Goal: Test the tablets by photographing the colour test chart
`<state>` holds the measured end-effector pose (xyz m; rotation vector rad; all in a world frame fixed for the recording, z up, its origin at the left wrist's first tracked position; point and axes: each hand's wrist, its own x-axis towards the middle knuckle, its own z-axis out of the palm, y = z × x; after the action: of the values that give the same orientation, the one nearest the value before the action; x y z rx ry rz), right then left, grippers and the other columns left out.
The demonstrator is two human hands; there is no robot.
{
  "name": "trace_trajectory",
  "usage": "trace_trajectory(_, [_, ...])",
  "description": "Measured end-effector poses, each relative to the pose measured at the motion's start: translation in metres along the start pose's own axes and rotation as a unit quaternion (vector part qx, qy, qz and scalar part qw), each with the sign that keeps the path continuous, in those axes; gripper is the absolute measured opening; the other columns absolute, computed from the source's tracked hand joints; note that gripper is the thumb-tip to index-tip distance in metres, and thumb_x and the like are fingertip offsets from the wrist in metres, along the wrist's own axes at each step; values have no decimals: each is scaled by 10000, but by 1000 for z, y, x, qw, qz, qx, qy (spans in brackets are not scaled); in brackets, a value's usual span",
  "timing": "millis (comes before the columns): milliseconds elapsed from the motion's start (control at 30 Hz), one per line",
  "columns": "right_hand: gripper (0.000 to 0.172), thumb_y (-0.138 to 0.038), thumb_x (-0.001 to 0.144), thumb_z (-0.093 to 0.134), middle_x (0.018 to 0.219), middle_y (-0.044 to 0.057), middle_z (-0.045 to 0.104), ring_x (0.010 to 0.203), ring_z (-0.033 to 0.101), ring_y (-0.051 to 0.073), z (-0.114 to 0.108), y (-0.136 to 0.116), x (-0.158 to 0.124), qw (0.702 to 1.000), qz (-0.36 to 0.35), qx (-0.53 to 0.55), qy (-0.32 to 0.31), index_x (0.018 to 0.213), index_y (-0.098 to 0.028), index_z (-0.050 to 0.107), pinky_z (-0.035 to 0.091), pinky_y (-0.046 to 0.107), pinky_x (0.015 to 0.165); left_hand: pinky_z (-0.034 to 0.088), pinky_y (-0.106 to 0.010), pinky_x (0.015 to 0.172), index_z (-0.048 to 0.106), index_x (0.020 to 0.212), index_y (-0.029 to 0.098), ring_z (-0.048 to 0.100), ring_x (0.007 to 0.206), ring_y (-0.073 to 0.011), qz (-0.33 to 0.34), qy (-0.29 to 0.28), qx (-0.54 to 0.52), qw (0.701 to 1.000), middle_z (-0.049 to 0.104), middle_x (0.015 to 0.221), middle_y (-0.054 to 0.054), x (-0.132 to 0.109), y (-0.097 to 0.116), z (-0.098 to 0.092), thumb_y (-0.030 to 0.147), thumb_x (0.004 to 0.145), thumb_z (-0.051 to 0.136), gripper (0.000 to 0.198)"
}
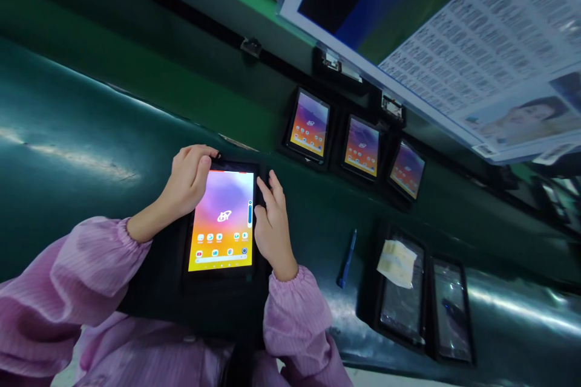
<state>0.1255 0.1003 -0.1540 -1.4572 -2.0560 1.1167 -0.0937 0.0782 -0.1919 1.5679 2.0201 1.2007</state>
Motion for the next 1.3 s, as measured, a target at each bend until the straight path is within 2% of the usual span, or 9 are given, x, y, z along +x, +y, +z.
trace_trajectory(400, [578,-215,1004,366,1770,43,226,1634,228,237,-10,-5,-16,998,21,-39,-43,1568,-195,493,259,522,1346,404,-509,1135,656,1142,228,599,1250,-284,7,2,-2,1000,737,1227,-100,0,1,-1,417,1083,265,438])
trace_trajectory(833, [530,-227,1001,388,1749,38,289,1615,286,246,6,-5,-14,999,25,-11,24,1505,-226,550,282,527,1336,393,-537,1145,657,1129,252,590,1240,-305,-3,4,2,1000,734,1207,-100,1,1,-1,441,1071,273,432])
trace_trajectory(1000, [553,-240,1033,348,1772,31,223,1639,219,239,5,-6,-17,1000,14,-16,4,1571,-223,479,264,522,1344,414,-560,1130,663,1142,255,593,1247,-326,-1,0,-1,1000,726,1213,-113,0,0,-1,434,1067,291,419])
trace_trajectory(1167, [572,-234,1037,332,1780,48,192,1649,177,226,4,-7,-18,1000,20,-21,-9,1594,-165,444,242,498,1355,395,-557,1147,661,1147,253,596,1249,-315,3,2,-3,1000,732,1216,-109,0,-1,-1,444,1077,276,436])
trace_trajectory(1300, [581,-216,1030,335,1784,22,177,1649,177,221,4,-5,-18,1000,17,-13,-10,1601,-203,441,227,502,1358,396,-534,1144,661,1147,254,594,1252,-300,3,0,-1,1000,736,1213,-97,0,-2,-1,446,1076,276,436])
